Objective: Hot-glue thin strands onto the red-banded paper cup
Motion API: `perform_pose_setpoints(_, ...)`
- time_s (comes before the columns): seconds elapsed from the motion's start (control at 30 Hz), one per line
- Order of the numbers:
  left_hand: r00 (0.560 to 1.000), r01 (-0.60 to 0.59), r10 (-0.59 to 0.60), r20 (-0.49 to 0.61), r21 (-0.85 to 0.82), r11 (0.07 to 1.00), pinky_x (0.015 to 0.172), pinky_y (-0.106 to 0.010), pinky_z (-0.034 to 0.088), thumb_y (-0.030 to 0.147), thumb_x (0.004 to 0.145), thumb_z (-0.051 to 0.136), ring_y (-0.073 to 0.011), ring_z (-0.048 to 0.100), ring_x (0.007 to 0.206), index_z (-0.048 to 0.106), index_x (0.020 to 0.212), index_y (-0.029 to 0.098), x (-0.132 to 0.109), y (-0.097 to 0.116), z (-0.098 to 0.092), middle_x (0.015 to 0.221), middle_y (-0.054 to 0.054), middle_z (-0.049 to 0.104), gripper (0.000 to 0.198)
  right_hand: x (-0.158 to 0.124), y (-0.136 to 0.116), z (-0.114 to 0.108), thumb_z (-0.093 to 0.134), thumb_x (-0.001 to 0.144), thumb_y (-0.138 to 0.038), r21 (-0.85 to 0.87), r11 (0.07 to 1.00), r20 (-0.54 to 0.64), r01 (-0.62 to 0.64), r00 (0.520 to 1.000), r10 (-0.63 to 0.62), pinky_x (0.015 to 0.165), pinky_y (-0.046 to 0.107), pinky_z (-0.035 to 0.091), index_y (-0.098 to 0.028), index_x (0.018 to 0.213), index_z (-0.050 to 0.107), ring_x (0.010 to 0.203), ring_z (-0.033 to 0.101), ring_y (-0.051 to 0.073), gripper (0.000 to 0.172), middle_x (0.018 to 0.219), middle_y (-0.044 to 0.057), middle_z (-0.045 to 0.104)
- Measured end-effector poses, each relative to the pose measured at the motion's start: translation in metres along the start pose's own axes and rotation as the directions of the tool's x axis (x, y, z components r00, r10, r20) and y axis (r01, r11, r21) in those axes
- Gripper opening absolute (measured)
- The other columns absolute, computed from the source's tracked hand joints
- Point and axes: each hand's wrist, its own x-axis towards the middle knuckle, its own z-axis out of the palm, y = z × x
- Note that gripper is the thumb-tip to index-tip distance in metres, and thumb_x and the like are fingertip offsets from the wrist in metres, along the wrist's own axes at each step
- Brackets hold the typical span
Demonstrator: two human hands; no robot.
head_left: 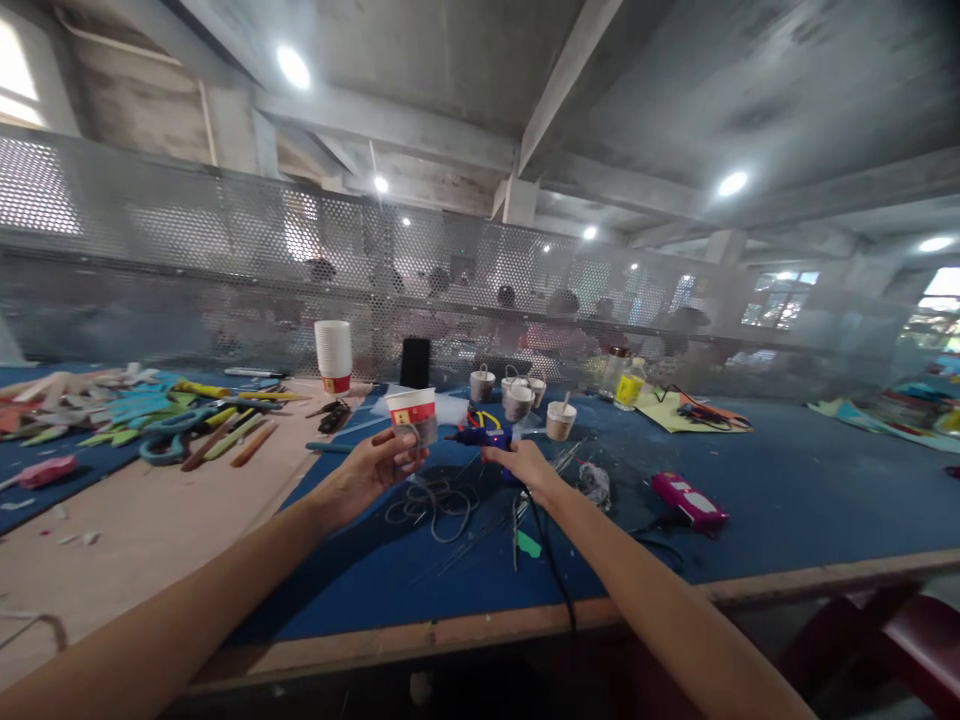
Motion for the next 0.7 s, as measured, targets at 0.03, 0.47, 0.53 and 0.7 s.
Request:
perform_pose_setpoints(0.03, 1.0, -0.007, 0.006, 0.013, 0.007, 1.0, 0.08, -0.028, 0.065, 0.011, 0.08, 0.087, -0.0199, 0.078, 0.08, 0.076, 0.086, 0.017, 0.0, 0.0, 0.0, 0.071, -0.003, 0.072, 0.014, 0.0, 0.0, 0.0, 0.082, 0.077, -0.052, -0.077, 0.997, 0.012, -0.017, 1.0, 0.018, 0.054, 0.025, 0.037, -0.017, 0.068, 0.071, 0.06, 0.058, 0.016, 0.037, 0.057, 0.0, 0.062)
perform_pose_setpoints(0.47, 0.998, -0.028, 0.031, -0.049, 0.073, 0.997, 0.071, -0.024, 0.065, 0.007, 0.077, 0.088, -0.0194, 0.08, 0.081, 0.078, 0.098, 0.016, 0.0, 0.0, 0.005, 0.092, -0.007, 0.081, 0.024, -0.011, -0.014, -0.005, 0.06, 0.097, -0.066, -0.757, 0.653, -0.081, 0.005, 0.992, -0.101, 0.075, 0.034, 0.049, -0.02, 0.075, 0.073, 0.094, 0.076, 0.033, 0.052, 0.087, 0.017, 0.078)
perform_pose_setpoints(0.53, 0.998, -0.035, 0.038, -0.048, 0.076, 0.996, 0.071, -0.024, 0.065, 0.009, 0.076, 0.09, -0.0189, 0.079, 0.08, 0.078, 0.097, 0.016, 0.0, 0.0, 0.004, 0.092, -0.007, 0.081, 0.025, -0.016, -0.016, -0.007, 0.061, 0.099, -0.062, -0.808, 0.588, -0.101, 0.036, 0.975, -0.199, 0.082, 0.039, 0.051, -0.018, 0.084, 0.076, 0.102, 0.075, 0.035, 0.049, 0.1, 0.022, 0.078)
perform_pose_setpoints(0.7, 0.995, -0.08, 0.086, -0.05, 0.113, 0.99, 0.074, -0.025, 0.062, 0.016, 0.074, 0.093, -0.0194, 0.078, 0.085, 0.079, 0.098, 0.016, 0.002, -0.004, 0.002, 0.098, -0.009, 0.081, 0.028, -0.027, -0.036, 0.003, 0.065, 0.101, -0.035, -0.637, 0.709, -0.048, 0.304, 0.902, -0.43, 0.1, 0.041, 0.051, -0.019, 0.099, 0.074, 0.112, 0.072, 0.029, 0.019, 0.111, 0.016, 0.077)
